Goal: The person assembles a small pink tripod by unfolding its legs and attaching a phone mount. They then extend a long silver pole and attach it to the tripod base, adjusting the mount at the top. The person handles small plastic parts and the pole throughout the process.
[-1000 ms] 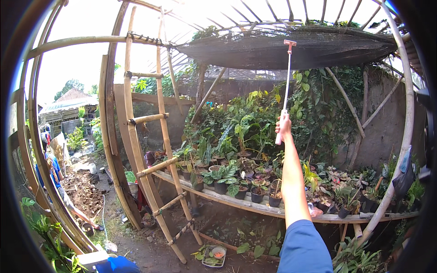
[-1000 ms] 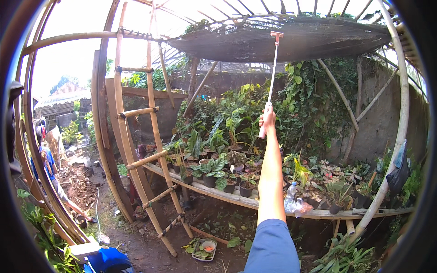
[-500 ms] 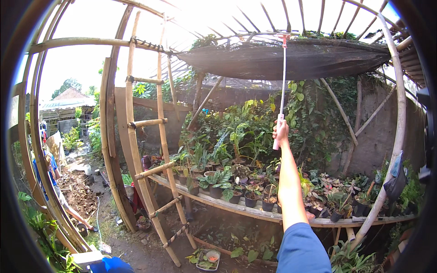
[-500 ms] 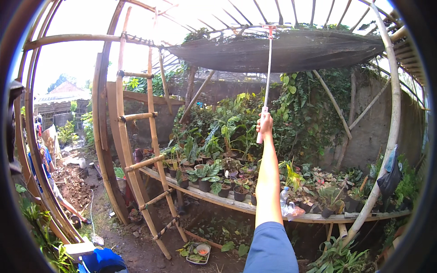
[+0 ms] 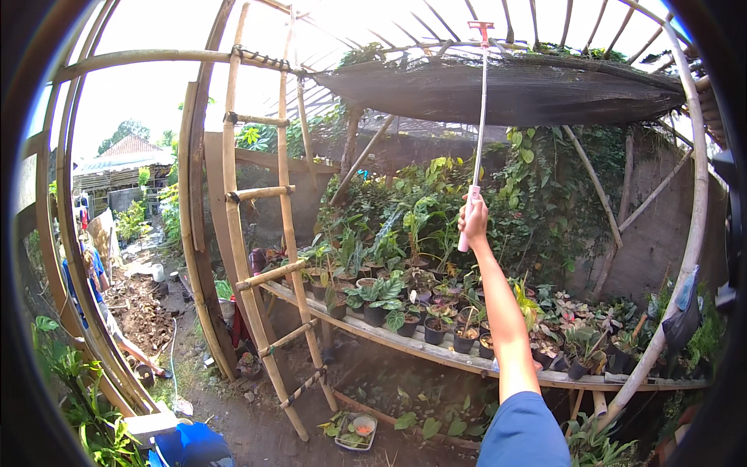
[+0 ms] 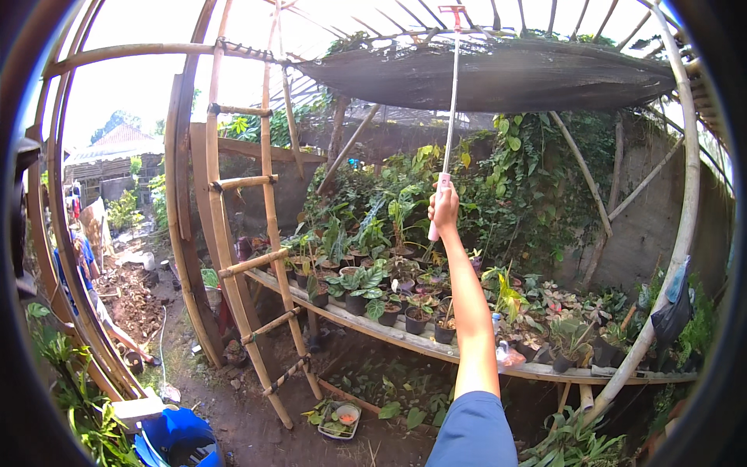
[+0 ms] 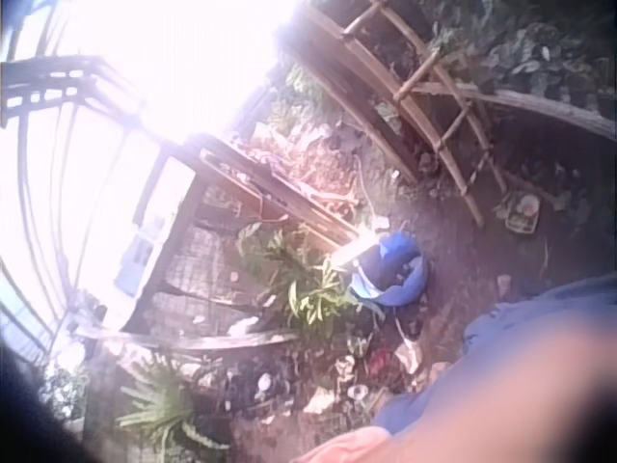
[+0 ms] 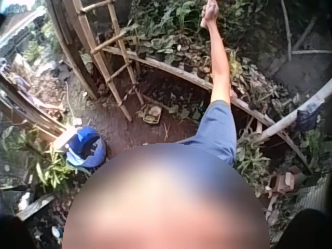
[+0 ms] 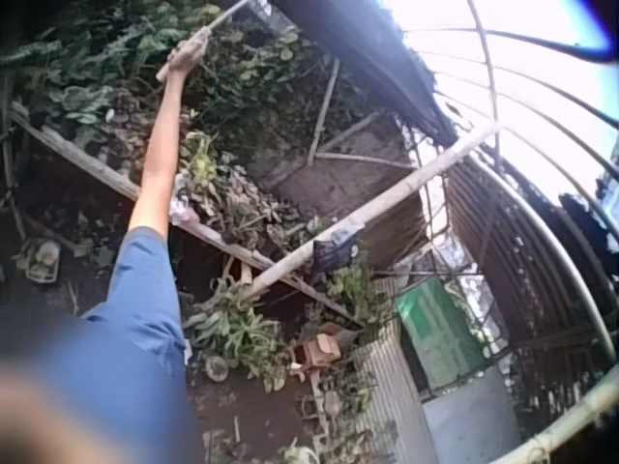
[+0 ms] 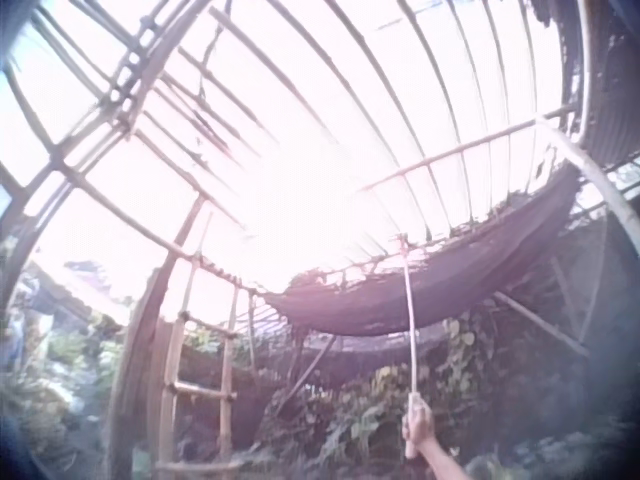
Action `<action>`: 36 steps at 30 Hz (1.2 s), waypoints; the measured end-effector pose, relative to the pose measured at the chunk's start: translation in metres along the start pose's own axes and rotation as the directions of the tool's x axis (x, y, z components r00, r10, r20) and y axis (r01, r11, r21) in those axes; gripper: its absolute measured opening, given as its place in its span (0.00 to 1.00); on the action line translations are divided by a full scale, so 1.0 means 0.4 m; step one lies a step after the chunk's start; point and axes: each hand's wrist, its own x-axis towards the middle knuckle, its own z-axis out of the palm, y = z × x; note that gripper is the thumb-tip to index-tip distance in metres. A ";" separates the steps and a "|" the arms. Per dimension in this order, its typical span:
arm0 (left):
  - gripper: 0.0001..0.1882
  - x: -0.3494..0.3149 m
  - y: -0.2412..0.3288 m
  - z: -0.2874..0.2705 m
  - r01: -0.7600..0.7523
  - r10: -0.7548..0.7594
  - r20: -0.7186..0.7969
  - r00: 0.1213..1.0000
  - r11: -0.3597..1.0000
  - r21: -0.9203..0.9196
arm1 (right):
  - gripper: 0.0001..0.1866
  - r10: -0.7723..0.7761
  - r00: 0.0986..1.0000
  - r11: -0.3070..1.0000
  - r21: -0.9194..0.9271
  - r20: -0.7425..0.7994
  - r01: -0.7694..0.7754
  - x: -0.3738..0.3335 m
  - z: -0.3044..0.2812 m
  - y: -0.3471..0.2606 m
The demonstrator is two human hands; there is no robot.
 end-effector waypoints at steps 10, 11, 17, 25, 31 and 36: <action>0.08 -0.043 -0.080 -0.092 0.060 -0.092 -0.138 0.986 0.974 -0.218 | 0.24 0.038 0.882 0.933 0.300 0.469 -0.199 -0.536 0.474 -0.040; 0.08 -0.047 -0.054 -0.086 0.031 -0.070 -0.149 0.986 0.968 -0.251 | 0.24 0.068 0.854 0.910 0.320 0.516 -0.266 -0.604 0.513 -0.050; 0.12 -0.105 0.268 0.011 -0.211 0.133 -0.223 0.966 0.901 -0.379 | 0.24 0.220 0.575 0.697 0.286 0.788 -0.658 -0.965 0.648 -0.099; 0.14 -0.364 0.520 0.058 -0.207 0.170 -0.122 0.978 0.870 -0.449 | 0.19 0.346 0.334 0.441 0.162 0.877 -0.883 -1.152 0.692 -0.036; 0.16 -0.347 0.986 -0.143 -0.735 0.499 -0.568 0.654 0.597 -0.322 | 0.17 0.417 0.135 0.274 0.018 0.899 -0.961 -1.174 0.706 0.102; 0.18 -0.243 1.333 -0.200 -0.824 0.705 -0.493 0.509 0.566 -0.041 | 0.15 0.500 0.030 0.235 -0.102 0.865 -0.967 -1.129 0.683 0.248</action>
